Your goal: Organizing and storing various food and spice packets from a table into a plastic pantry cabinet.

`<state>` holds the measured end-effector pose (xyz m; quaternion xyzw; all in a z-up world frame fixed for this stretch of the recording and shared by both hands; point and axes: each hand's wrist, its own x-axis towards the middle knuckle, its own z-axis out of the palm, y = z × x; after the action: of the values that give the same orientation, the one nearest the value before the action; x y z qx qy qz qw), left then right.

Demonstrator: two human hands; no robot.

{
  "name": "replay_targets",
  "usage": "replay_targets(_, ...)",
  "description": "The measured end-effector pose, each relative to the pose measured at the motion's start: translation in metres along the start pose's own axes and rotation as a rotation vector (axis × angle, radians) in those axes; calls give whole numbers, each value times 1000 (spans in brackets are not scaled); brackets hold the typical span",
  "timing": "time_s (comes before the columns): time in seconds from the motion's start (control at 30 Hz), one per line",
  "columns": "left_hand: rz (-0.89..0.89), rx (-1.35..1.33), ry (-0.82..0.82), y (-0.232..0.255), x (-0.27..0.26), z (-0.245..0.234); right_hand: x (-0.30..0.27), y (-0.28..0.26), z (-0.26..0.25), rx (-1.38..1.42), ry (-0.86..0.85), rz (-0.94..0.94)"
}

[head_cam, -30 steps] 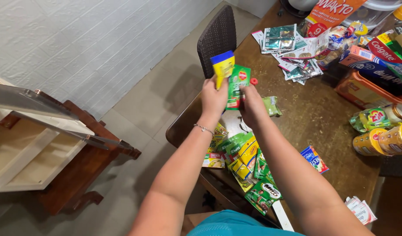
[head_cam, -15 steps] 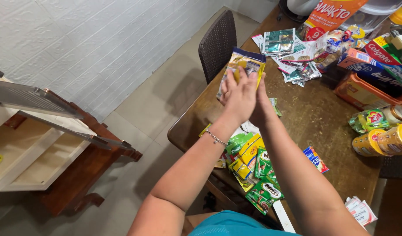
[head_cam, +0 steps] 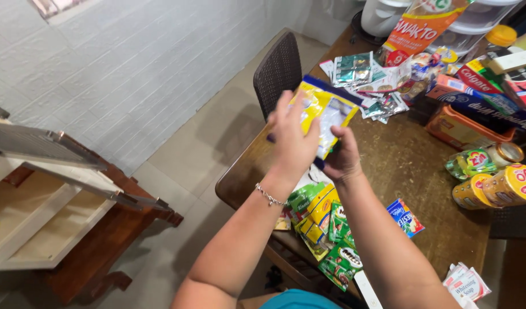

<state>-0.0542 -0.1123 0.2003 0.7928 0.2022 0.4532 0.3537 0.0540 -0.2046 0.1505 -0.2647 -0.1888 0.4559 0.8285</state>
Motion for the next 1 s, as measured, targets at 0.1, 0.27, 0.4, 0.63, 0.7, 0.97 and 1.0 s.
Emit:
replay_targets(0.1, -3, 199, 108, 0, 2, -17, 0, 2, -5, -11, 41, 62)
replay_targets(0.27, -156, -79, -22, -35, 8, -17, 9, 0, -32, -64, 102, 57)
replay_targets(0.4, -443, -372, -189, -28, 11, -20, 4, -7, -30, -52, 62, 45)
replay_targets(0.63, -239, -392, -69, -31, -2, -3, -2, -18, -28, -91, 28, 32)
replay_targets(0.7, -235, -430, -45, -25, -1, -3, 0, -19, -29, -92, 31, 24)
replay_targets(0.97, -128, -36, 89, -13, 16, -11, -3, -28, -9, -249, 113, -107)
replay_targets(1.0, 16, 134, 139, -13, 19, -13, -4, -29, -5, -300, 143, -144)
